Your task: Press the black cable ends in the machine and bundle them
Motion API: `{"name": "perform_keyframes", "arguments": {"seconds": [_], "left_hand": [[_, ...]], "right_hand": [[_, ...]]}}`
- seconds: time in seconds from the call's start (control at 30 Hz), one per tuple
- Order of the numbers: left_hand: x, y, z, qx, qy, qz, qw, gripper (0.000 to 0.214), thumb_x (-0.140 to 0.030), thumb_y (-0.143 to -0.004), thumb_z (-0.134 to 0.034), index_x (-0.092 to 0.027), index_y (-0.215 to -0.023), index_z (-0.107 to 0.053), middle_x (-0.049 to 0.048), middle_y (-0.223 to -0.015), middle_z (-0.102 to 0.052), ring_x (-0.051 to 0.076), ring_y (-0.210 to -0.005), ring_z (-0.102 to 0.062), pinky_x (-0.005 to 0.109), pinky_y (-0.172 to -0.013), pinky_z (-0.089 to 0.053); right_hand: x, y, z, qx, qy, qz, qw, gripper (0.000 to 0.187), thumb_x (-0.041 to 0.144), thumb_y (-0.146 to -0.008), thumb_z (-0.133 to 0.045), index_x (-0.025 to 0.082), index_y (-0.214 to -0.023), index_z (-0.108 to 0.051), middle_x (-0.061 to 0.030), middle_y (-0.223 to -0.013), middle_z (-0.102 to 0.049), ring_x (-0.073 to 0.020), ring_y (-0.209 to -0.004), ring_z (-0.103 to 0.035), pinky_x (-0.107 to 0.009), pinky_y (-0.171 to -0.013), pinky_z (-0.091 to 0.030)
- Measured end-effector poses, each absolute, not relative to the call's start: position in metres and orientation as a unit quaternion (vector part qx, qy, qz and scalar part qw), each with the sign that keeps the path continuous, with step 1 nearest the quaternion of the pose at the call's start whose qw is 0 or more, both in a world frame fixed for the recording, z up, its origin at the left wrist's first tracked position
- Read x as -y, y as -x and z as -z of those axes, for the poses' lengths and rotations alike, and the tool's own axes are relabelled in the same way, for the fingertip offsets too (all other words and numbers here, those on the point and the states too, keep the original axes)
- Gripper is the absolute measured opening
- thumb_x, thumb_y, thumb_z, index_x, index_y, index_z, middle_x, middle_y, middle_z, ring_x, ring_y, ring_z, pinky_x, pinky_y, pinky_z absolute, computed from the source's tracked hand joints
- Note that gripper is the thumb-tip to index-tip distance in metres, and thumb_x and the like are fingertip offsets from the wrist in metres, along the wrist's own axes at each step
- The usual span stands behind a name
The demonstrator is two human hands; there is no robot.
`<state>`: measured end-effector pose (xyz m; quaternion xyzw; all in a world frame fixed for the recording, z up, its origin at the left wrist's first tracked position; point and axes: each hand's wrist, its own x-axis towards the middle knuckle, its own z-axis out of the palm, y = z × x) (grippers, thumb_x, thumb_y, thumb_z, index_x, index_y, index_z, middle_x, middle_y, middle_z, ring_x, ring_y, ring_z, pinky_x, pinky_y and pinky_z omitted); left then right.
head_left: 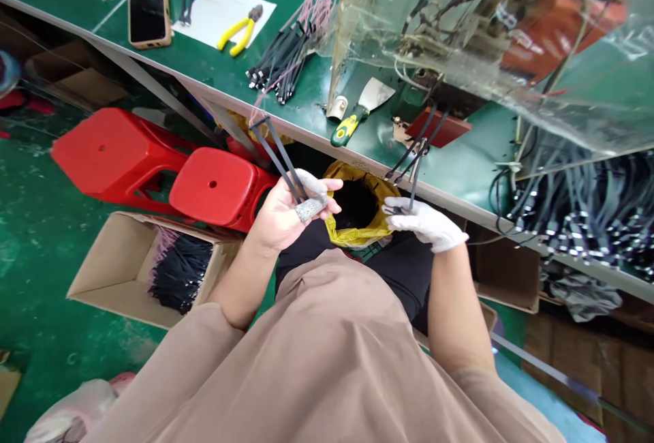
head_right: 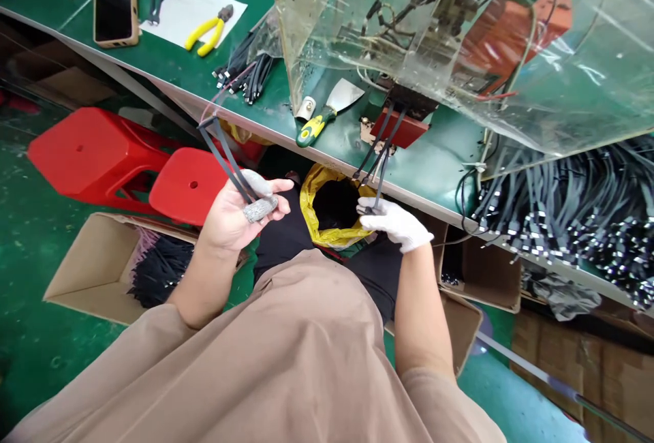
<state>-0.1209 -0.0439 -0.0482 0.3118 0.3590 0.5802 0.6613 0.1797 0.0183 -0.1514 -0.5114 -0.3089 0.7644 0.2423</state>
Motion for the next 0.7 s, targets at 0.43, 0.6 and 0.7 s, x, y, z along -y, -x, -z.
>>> {"name": "perform_keyframes", "arguments": {"seconds": [0.43, 0.6, 0.7], "left_hand": [[-0.037, 0.066, 0.076, -0.394, -0.435, -0.584, 0.561, 0.046, -0.043, -0.063, -0.093, -0.015, -0.094, -0.073, 0.0047, -0.088, -0.074, 0.016, -0.082, -0.069, 0.026, -0.075, -0.053], [-0.077, 0.027, 0.087, -0.507, -0.516, -0.482, 0.494, 0.051, -0.037, -0.06, -0.094, -0.013, -0.102, -0.075, 0.0055, -0.091, -0.072, 0.018, -0.08, -0.065, 0.029, -0.077, -0.051], [-0.086, 0.01, 0.085, -0.513, -0.554, -0.411, 0.511, 0.035, -0.035, -0.065, -0.089, -0.013, -0.089, -0.076, 0.0048, -0.084, -0.072, 0.019, -0.081, -0.064, 0.028, -0.076, -0.05]], "right_hand": [[0.001, -0.146, 0.165, 0.452, 0.63, -0.6, 0.196, 0.049, 0.05, -0.078, -0.076, 0.016, -0.112, -0.068, -0.0141, -0.109, -0.074, -0.0231, -0.092, -0.071, -0.034, -0.079, -0.059], [-0.008, -0.159, 0.159, 0.601, 0.689, -0.403, 0.029, 0.053, 0.036, -0.087, -0.066, 0.017, -0.137, -0.061, -0.0157, -0.138, -0.063, -0.0312, -0.132, -0.057, -0.043, -0.112, -0.044], [-0.007, -0.171, 0.143, 0.638, 0.655, -0.401, 0.054, 0.049, 0.041, -0.092, -0.059, 0.02, -0.136, -0.062, -0.0116, -0.131, -0.068, -0.0258, -0.118, -0.067, -0.04, -0.104, -0.052]]}}
